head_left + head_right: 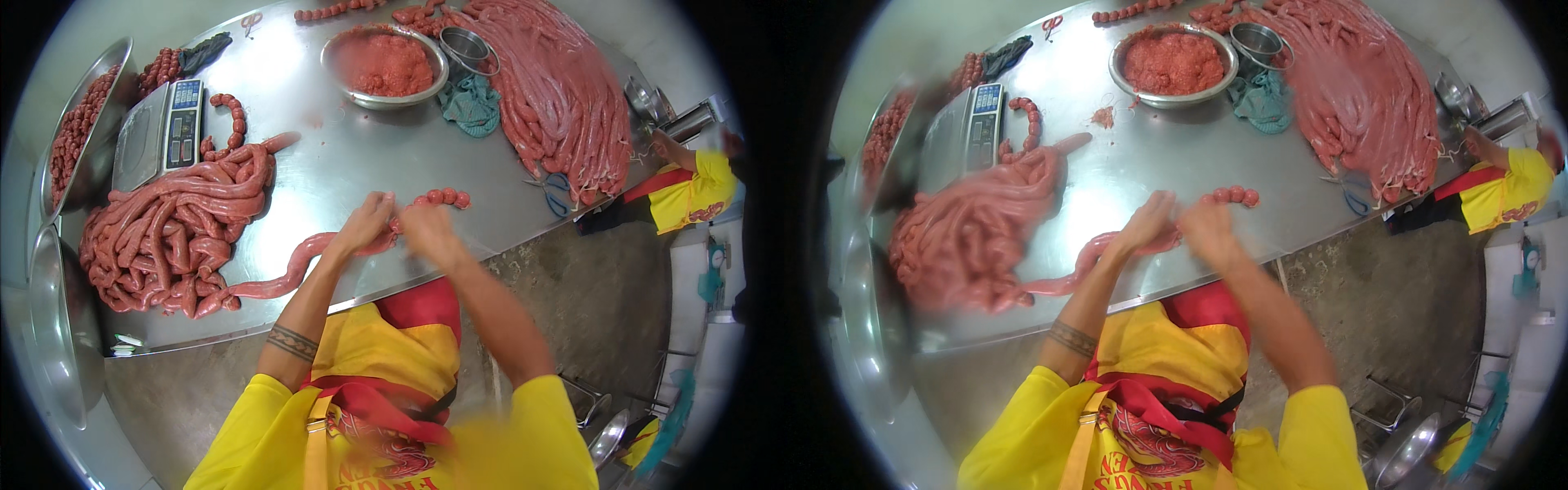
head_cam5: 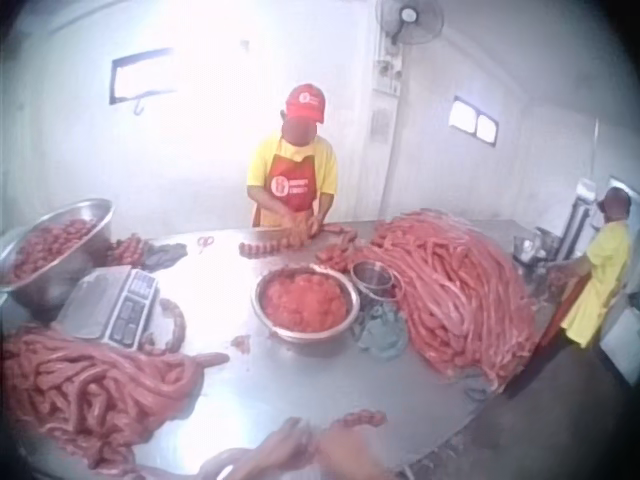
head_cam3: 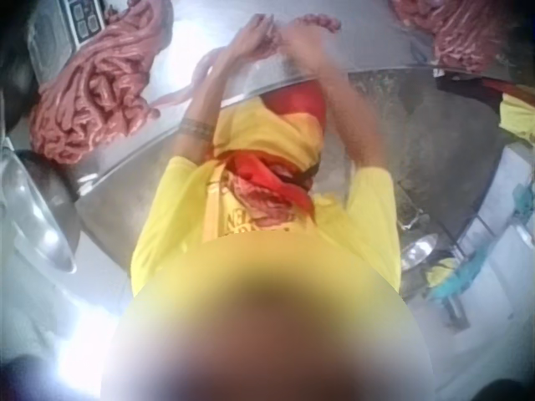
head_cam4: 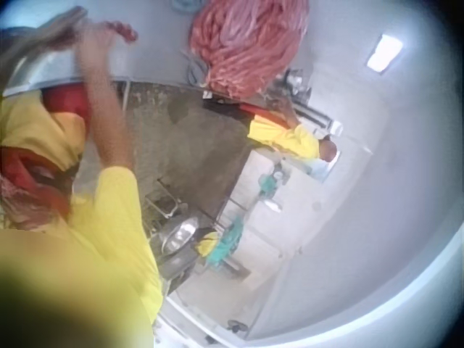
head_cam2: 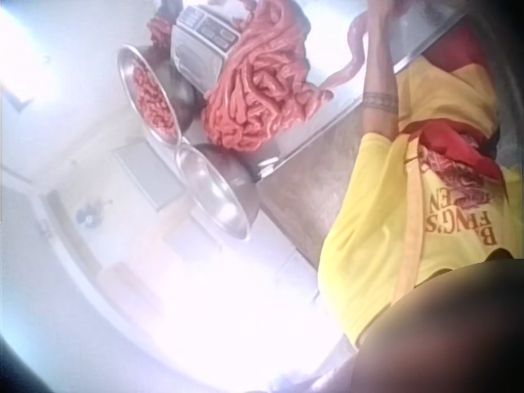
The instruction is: The person forms linked sausage segments by hand on a stainless steel table. They repeatedly pinch and twist a long stuffed casing into uniform links, then gather the finished links into a pile. A digital scale, a bowl of ground meat, and additional casings are visible on the table.
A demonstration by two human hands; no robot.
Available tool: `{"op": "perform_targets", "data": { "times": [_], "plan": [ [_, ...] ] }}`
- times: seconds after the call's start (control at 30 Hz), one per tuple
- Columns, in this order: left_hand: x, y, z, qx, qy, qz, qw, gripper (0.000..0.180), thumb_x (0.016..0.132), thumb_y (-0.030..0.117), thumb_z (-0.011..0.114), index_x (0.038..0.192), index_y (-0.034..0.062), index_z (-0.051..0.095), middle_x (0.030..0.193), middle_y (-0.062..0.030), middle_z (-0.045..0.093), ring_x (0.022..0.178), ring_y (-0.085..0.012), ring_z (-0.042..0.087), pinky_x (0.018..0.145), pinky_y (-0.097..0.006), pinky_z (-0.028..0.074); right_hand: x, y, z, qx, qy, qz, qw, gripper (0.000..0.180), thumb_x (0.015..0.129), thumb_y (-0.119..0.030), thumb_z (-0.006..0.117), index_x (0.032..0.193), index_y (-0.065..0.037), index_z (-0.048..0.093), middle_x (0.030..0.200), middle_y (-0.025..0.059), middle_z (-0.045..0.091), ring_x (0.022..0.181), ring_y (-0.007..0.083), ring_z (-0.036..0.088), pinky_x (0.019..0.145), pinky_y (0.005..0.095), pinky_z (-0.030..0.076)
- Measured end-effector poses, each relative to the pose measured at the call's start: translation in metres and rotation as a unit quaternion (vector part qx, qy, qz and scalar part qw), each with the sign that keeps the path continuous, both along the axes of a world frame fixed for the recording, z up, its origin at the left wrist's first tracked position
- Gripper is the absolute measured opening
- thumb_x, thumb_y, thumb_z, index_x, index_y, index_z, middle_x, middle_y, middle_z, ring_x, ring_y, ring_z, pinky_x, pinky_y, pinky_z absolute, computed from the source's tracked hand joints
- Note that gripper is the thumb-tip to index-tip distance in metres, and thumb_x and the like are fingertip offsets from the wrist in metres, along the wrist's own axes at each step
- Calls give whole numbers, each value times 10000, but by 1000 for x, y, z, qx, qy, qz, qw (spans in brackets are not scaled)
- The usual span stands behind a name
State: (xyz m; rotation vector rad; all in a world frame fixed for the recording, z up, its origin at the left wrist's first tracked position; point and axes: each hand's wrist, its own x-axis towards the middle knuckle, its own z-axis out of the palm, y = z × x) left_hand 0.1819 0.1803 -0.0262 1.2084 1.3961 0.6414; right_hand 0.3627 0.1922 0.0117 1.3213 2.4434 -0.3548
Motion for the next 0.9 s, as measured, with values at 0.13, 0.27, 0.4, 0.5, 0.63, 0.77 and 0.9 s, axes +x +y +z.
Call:
{"op": "perform_targets", "data": {
  "times": [0.13,0.27,0.4,0.5,0.63,0.77,0.9],
  "plan": [
    [7,4,7,101,137,-116,979,526,990,220,640,1428,-32,494,990,-263,741,908,-367,760,828,-441,575,40,-130,31,-8,298,-39,954,957,807,-255,849,1584,-20,342,1504,282,508,1400,447,494,1181,514,391],
    [16,10,7,-2,37,-119,992,578,908,31,718,1445,4,505,1186,-245,720,1087,-306,731,897,-389,565,184,-231,82,-178,370,-458,789,331,965,21,601,1292,33,650,1153,186,713,1053,263,721,916,356,555],
    [16,18,3,-113,-236,16,965,556,965,-30,622,1489,5,437,1111,-203,719,1046,-276,737,846,-375,595,256,-338,72,-282,343,-504,741,187,949,110,550,1000,15,703,907,105,720,800,139,663,776,291,522],
    [11,26,4,-277,-401,113,866,497,1025,-51,560,1488,16,393,1230,-177,628,1142,-299,693,937,-375,597,274,-388,8,-358,361,-551,662,212,949,124,523,965,-7,690,913,66,698,739,138,633,743,279,510],
    [14,27,7,-272,-400,42,874,420,1065,1,523,1464,-14,392,1192,-160,613,1068,-280,695,878,-339,602,307,-424,-69,-276,444,-635,569,220,946,122,504,1013,-12,665,975,36,651,800,139,615,732,271,488],
    [14,27,6,-230,-266,-6,936,409,1088,40,496,1474,-28,379,1189,-158,600,995,-234,698,778,-310,600,347,-446,-107,-364,475,-746,291,231,964,87,511,1076,-49,661,929,22,608,833,141,584,719,286,479],
    [-3,11,1,-200,-213,-49,955,513,1089,83,524,1535,-23,294,1255,-218,626,941,-245,714,791,-303,589,391,-382,-116,-87,732,-675,44,381,945,103,562,1267,-89,629,937,47,612,829,208,594,702,312,493]
  ]
}}
